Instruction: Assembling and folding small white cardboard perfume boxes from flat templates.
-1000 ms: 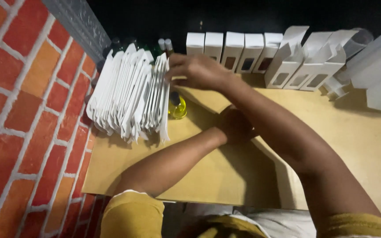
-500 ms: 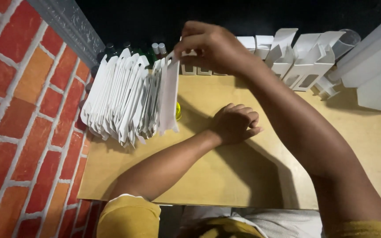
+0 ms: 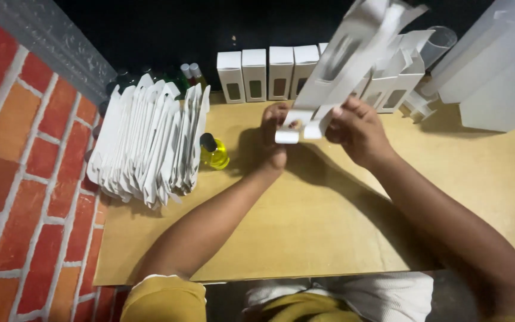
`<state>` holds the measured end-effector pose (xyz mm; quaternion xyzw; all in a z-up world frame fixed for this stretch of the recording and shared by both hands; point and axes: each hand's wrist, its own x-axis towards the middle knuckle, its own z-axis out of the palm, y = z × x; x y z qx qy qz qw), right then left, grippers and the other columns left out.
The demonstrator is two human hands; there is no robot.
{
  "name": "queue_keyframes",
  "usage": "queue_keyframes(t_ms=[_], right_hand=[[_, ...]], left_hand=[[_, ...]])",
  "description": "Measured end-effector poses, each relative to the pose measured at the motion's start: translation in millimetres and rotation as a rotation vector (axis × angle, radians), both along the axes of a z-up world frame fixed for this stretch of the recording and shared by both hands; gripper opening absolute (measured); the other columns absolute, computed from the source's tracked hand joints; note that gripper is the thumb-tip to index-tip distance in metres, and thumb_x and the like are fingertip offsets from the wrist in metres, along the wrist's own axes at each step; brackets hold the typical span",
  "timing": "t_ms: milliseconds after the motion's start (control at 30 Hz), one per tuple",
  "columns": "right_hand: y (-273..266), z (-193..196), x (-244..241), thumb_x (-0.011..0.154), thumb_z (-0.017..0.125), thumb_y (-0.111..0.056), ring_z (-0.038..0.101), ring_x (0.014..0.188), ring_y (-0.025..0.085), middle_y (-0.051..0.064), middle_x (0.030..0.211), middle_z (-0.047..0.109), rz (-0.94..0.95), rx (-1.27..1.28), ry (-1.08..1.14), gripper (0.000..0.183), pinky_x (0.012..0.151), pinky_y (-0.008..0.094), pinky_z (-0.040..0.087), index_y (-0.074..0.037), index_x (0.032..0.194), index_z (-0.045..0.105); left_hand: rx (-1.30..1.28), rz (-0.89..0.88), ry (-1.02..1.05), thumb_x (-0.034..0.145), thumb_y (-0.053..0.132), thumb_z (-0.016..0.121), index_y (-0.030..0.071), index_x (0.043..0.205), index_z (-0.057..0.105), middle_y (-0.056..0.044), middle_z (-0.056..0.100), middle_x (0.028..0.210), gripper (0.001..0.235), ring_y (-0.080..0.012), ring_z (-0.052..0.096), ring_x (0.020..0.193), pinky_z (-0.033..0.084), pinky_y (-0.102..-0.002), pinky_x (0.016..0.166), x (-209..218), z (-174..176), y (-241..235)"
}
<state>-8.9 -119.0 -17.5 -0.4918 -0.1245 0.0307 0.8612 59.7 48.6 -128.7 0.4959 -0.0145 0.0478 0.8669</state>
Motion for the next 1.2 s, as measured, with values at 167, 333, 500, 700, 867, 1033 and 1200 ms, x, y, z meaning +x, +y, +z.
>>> queue_keyframes(t_ms=[167, 333, 500, 700, 867, 1033, 1200], right_hand=[[1, 7, -14, 0.089, 0.073, -0.010, 0.059, 0.070, 0.019, 0.009, 0.079, 0.061, 0.180, 0.043, 0.197, 0.016, 0.067, 0.038, 0.049, 0.000, 0.101, 0.067], [16, 28, -34, 0.085, 0.072, -0.008, 0.052, 0.046, 0.012, 0.002, 0.057, 0.048, 0.160, -0.120, 0.149, 0.011, 0.044, 0.020, 0.039, 0.001, 0.088, 0.066], [20, 44, -39, 0.088, 0.072, -0.007, 0.052, 0.047, 0.011, 0.002, 0.058, 0.049, 0.188, -0.162, 0.122, 0.009, 0.045, 0.019, 0.038, 0.000, 0.088, 0.066], [34, 61, -54, 0.085, 0.071, 0.001, 0.053, 0.052, 0.012, 0.004, 0.064, 0.054, 0.114, -0.106, 0.221, 0.009, 0.052, 0.023, 0.044, 0.005, 0.092, 0.068], [48, 79, -71, 0.087, 0.065, 0.000, 0.063, 0.062, 0.021, 0.013, 0.072, 0.058, 0.159, 0.094, 0.235, 0.020, 0.061, 0.034, 0.052, 0.012, 0.103, 0.067], [33, 64, -64, 0.087, 0.066, -0.012, 0.064, 0.067, 0.023, 0.013, 0.077, 0.060, 0.149, 0.046, 0.217, 0.029, 0.061, 0.035, 0.053, 0.010, 0.107, 0.067], [24, 35, -52, 0.087, 0.072, -0.005, 0.059, 0.069, 0.019, 0.010, 0.079, 0.060, 0.035, -0.195, 0.134, 0.019, 0.064, 0.034, 0.050, 0.007, 0.101, 0.069]], left_hand=[[-0.268, -0.408, -0.192, 0.100, 0.072, 0.040, 0.013, 0.151, 0.045, -0.015, 0.059, 0.134, 0.078, -0.0290, 0.059, 0.120, 0.052, -0.045, 0.099, -40, 35, 4], [-0.323, -0.530, -0.340, 0.103, 0.065, 0.040, 0.009, 0.146, 0.043, -0.017, 0.056, 0.135, 0.070, -0.0335, 0.055, 0.119, 0.047, -0.047, 0.100, -58, 50, -1], [0.191, -0.302, -0.275, 0.106, 0.060, 0.020, 0.018, 0.105, 0.064, -0.006, 0.067, 0.080, 0.061, -0.0163, 0.062, 0.060, 0.053, -0.017, 0.055, -68, 60, 5], [-0.173, -0.384, -0.137, 0.096, 0.066, 0.042, 0.015, 0.099, 0.074, 0.001, 0.063, 0.060, 0.060, -0.0036, 0.056, 0.050, 0.039, -0.017, 0.042, -85, 110, -10], [0.119, -0.189, -0.174, 0.096, 0.049, 0.057, 0.004, 0.118, 0.067, 0.002, 0.056, 0.062, 0.052, -0.0013, 0.051, 0.058, 0.040, -0.021, 0.042, -66, 88, 0], [0.353, -0.043, -0.173, 0.086, 0.054, 0.076, 0.009, 0.107, 0.069, -0.003, 0.063, 0.075, 0.050, -0.0096, 0.060, 0.074, 0.048, -0.025, 0.059, -63, 83, 1], [0.670, -0.083, -0.058, 0.080, 0.064, 0.078, 0.021, 0.097, 0.069, -0.002, 0.076, 0.080, 0.047, -0.0136, 0.074, 0.076, 0.056, -0.029, 0.062, -45, 53, 1]])
